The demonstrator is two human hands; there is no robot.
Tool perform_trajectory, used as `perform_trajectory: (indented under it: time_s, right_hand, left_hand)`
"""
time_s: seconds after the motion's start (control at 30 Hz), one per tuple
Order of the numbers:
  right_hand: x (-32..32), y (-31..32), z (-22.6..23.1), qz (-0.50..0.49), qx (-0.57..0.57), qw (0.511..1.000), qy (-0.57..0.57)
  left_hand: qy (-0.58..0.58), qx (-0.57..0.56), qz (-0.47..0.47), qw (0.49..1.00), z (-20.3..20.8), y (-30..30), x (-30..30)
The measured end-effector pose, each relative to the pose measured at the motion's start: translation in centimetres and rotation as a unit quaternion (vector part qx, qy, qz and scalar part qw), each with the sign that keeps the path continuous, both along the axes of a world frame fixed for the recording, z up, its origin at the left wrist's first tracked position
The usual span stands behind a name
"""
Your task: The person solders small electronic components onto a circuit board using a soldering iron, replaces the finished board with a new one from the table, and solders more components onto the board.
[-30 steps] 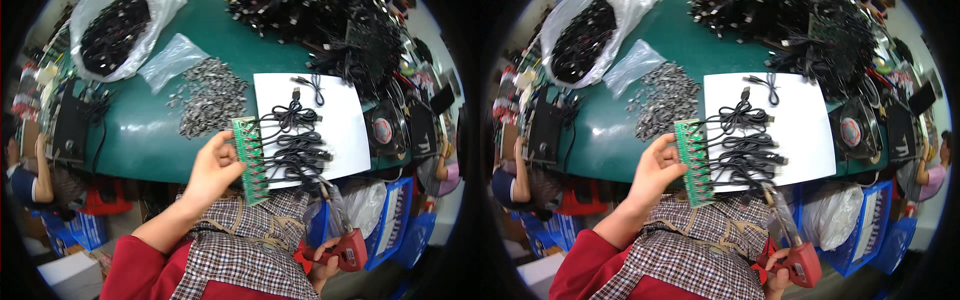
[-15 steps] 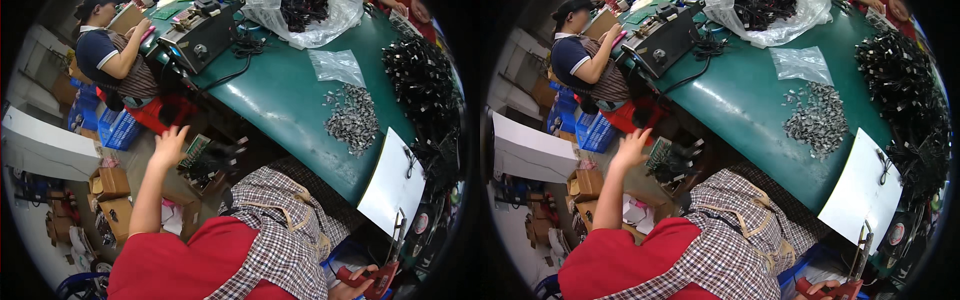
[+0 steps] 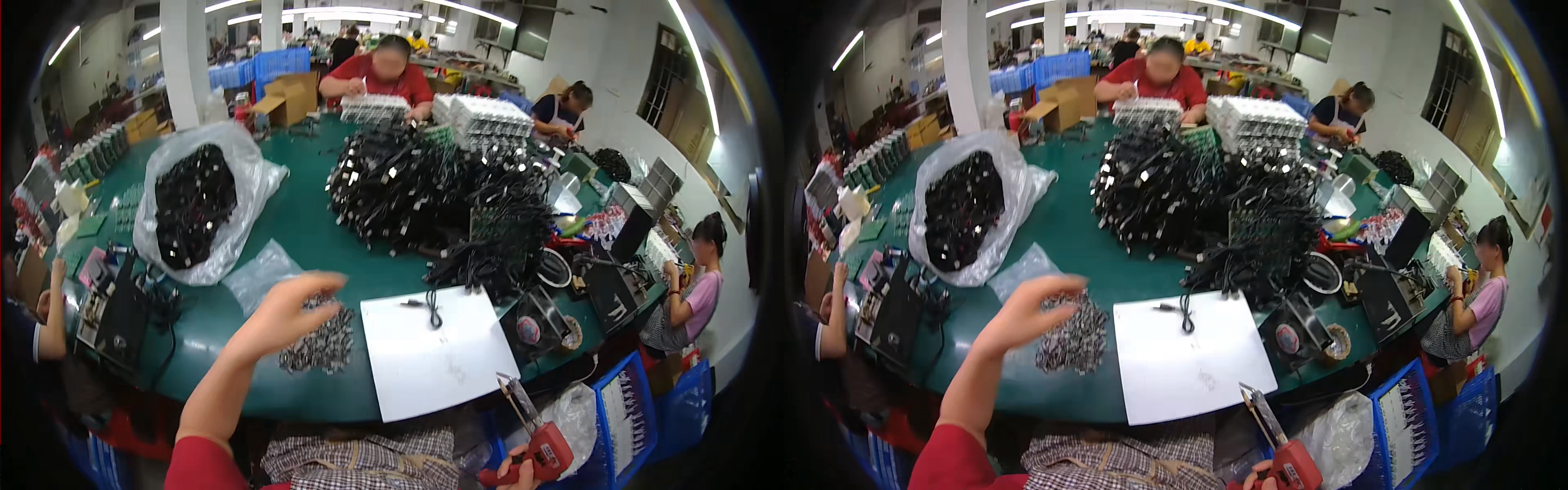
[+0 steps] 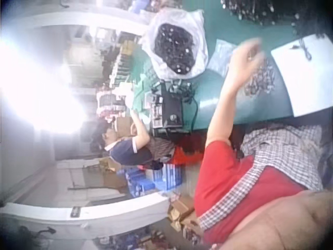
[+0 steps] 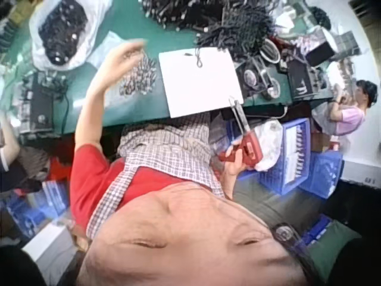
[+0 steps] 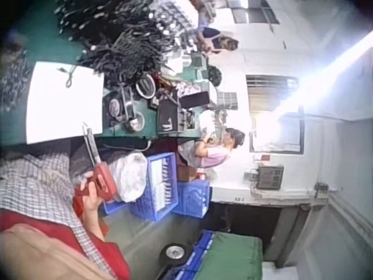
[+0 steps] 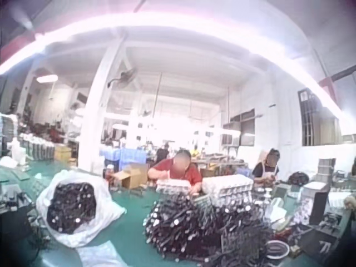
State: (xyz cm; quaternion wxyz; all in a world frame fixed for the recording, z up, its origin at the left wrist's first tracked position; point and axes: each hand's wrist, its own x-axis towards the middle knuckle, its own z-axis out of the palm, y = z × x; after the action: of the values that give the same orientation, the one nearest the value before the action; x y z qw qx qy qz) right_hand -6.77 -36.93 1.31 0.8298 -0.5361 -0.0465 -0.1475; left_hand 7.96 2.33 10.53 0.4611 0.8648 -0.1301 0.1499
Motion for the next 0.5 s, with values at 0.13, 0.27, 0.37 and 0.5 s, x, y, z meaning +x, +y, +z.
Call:
perform_trajectory:
  time_s: [0.13, 0.27, 0.37, 0.5]
  right_hand:
    - [-0.1, 0.2, 0.6, -0.043, 0.022, 0.999, 0.011]
    - [0.4, 0.7, 1.2, -0.111, 0.006, 0.992, 0.053]
    - [0.6, 0.6, 1.3, -0.136, 0.026, 0.989, 0.046]
    - [0.2, -1.1, -0.2, -0.144, 0.024, 0.988, 0.051]
  left_hand:
    - [-0.093, -0.005, 0.07, 0.993, 3.2, -2.5, 16.1]
    - [-0.312, 0.197, 0.113, 0.922, 7.7, -7.3, 26.6]
    - [0.029, 0.347, -0.015, 0.937, 8.3, -11.7, 30.8]
    - [0.059, 0.457, 0.099, 0.882, 2.8, -16.4, 28.8]
